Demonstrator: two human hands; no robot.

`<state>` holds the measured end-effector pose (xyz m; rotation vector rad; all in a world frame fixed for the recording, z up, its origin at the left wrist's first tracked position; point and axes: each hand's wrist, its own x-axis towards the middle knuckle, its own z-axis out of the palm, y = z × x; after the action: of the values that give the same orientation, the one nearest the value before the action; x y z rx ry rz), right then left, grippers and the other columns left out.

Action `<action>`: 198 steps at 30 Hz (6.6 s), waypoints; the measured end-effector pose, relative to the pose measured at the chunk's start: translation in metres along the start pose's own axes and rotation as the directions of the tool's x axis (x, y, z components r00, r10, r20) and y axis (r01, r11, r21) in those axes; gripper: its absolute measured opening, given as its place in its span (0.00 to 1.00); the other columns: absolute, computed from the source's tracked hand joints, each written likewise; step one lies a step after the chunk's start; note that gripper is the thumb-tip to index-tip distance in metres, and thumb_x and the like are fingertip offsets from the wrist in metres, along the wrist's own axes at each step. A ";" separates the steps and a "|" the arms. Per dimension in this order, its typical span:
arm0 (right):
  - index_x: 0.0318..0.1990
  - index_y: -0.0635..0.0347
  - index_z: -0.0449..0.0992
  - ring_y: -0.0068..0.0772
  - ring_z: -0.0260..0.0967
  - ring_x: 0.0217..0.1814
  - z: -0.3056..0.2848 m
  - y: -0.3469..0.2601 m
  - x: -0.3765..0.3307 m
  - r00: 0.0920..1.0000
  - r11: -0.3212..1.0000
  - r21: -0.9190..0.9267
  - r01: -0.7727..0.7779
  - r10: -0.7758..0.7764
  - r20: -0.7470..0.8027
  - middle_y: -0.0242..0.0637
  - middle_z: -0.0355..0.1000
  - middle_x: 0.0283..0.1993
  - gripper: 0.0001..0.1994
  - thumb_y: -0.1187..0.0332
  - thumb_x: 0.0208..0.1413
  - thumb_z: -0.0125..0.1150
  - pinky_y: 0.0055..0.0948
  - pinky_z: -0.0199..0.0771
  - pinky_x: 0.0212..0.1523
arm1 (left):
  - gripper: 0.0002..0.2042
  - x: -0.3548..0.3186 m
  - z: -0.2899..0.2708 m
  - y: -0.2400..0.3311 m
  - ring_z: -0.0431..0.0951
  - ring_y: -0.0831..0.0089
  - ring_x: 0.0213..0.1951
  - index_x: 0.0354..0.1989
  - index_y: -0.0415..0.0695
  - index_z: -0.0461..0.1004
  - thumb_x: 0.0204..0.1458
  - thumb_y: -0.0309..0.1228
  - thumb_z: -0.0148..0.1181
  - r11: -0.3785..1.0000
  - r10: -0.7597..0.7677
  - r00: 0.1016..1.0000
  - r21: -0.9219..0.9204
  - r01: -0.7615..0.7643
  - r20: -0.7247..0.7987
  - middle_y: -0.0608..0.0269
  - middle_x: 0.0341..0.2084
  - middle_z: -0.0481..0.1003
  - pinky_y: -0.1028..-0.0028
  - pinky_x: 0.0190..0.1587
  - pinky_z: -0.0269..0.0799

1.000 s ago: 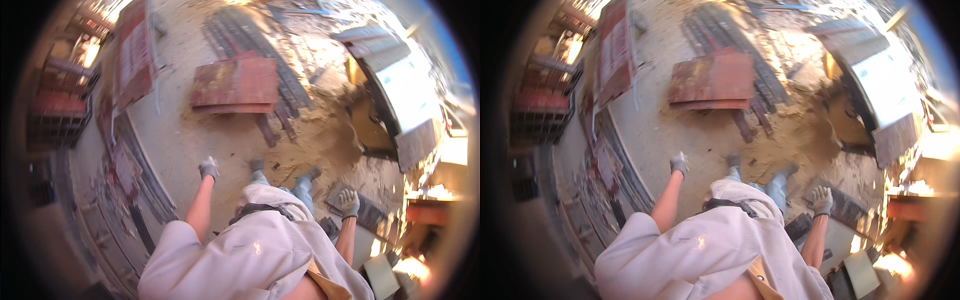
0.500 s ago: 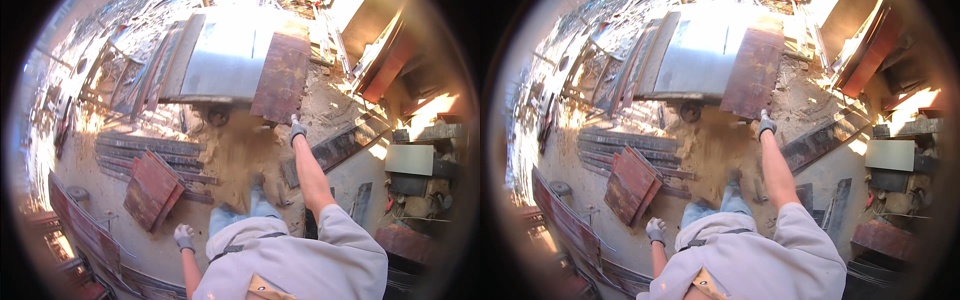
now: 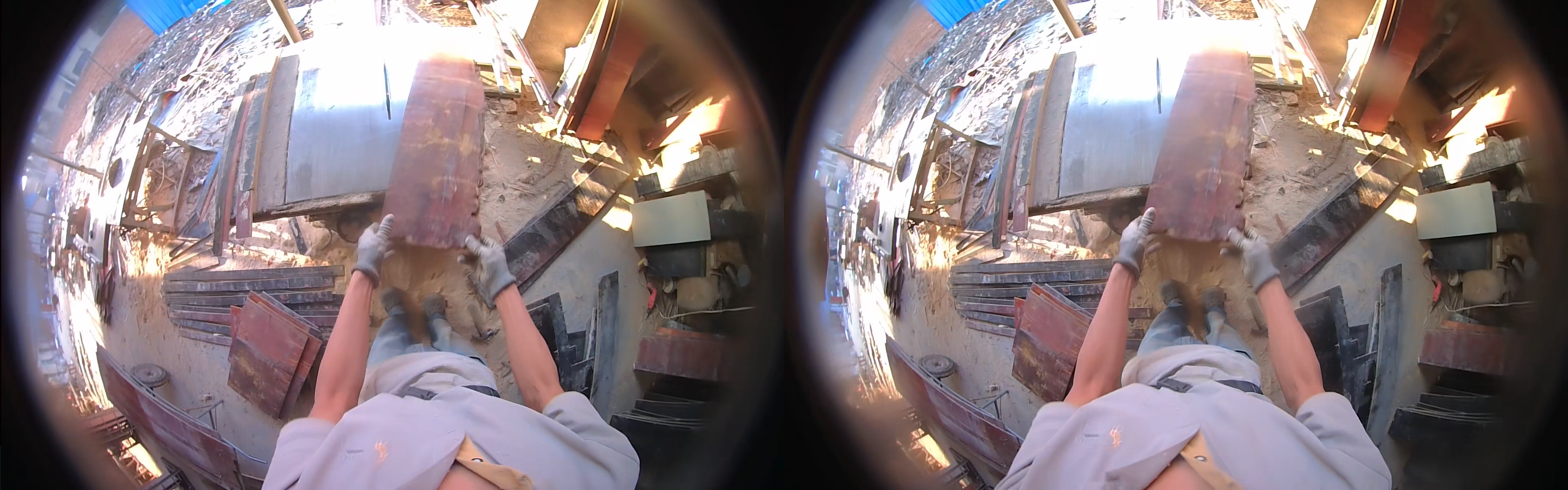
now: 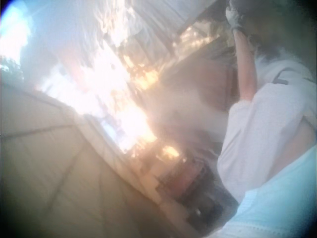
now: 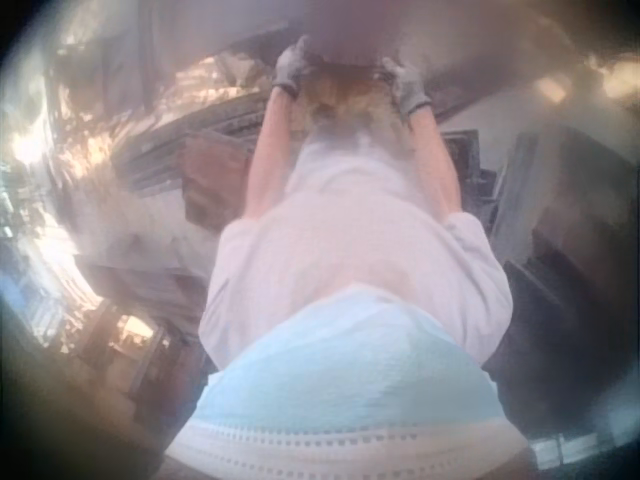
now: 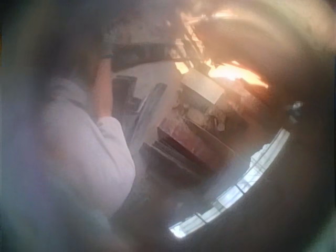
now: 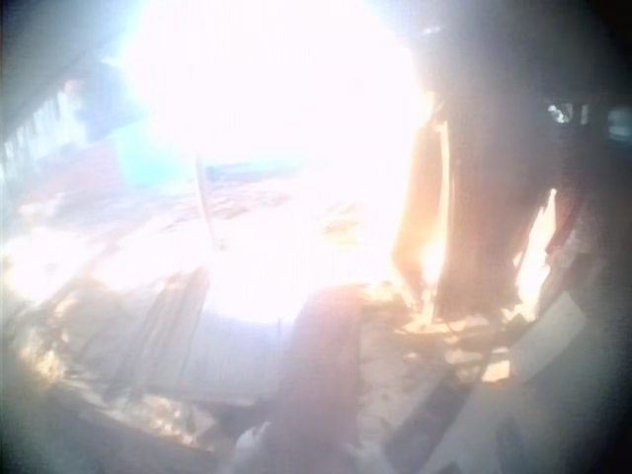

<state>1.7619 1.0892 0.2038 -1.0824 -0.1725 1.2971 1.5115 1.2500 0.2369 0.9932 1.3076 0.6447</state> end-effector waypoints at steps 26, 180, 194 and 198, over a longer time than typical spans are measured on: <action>0.64 0.68 0.74 0.24 0.76 0.54 -0.089 -0.147 -0.213 0.983 0.826 -0.532 -0.184 0.162 -0.088 0.33 0.80 0.55 0.28 0.60 0.61 0.70 0.27 0.75 0.58 | 0.05 -0.027 0.122 0.036 0.78 0.80 0.33 0.43 0.40 0.80 0.61 0.26 0.66 0.896 -0.069 0.731 -0.280 0.345 0.679 0.67 0.32 0.79 0.77 0.36 0.74; 0.67 0.59 0.72 0.44 0.70 0.67 -0.105 -0.208 0.393 0.702 0.857 0.112 0.503 -0.329 -0.631 0.40 0.73 0.68 0.28 0.52 0.67 0.62 0.49 0.67 0.71 | 0.36 0.567 -0.084 0.235 0.50 0.57 0.79 0.77 0.51 0.60 0.63 0.51 0.60 -0.060 0.524 0.815 0.966 -0.253 0.246 0.54 0.78 0.54 0.60 0.79 0.47; 0.70 0.56 0.70 0.53 0.65 0.73 -0.054 -0.154 0.206 0.745 0.841 0.337 0.423 -0.111 -0.658 0.41 0.70 0.72 0.30 0.49 0.66 0.63 0.58 0.62 0.74 | 0.35 0.550 -0.097 0.218 0.42 0.54 0.81 0.81 0.62 0.50 0.68 0.60 0.41 -0.039 0.510 0.859 0.999 -0.032 0.047 0.56 0.82 0.43 0.50 0.79 0.39; 0.69 0.54 0.71 0.53 0.65 0.73 -0.015 -0.123 0.219 0.672 0.851 0.351 0.390 -0.003 -0.740 0.40 0.70 0.72 0.29 0.50 0.66 0.63 0.58 0.62 0.74 | 0.34 0.500 -0.139 0.192 0.46 0.51 0.80 0.80 0.61 0.54 0.68 0.56 0.47 -0.026 0.503 0.859 0.995 -0.092 0.093 0.53 0.81 0.47 0.49 0.78 0.42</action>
<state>1.9282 1.2772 0.1867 -1.0129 0.6002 0.5668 1.4955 1.7992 0.1684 2.5701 1.8455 0.0187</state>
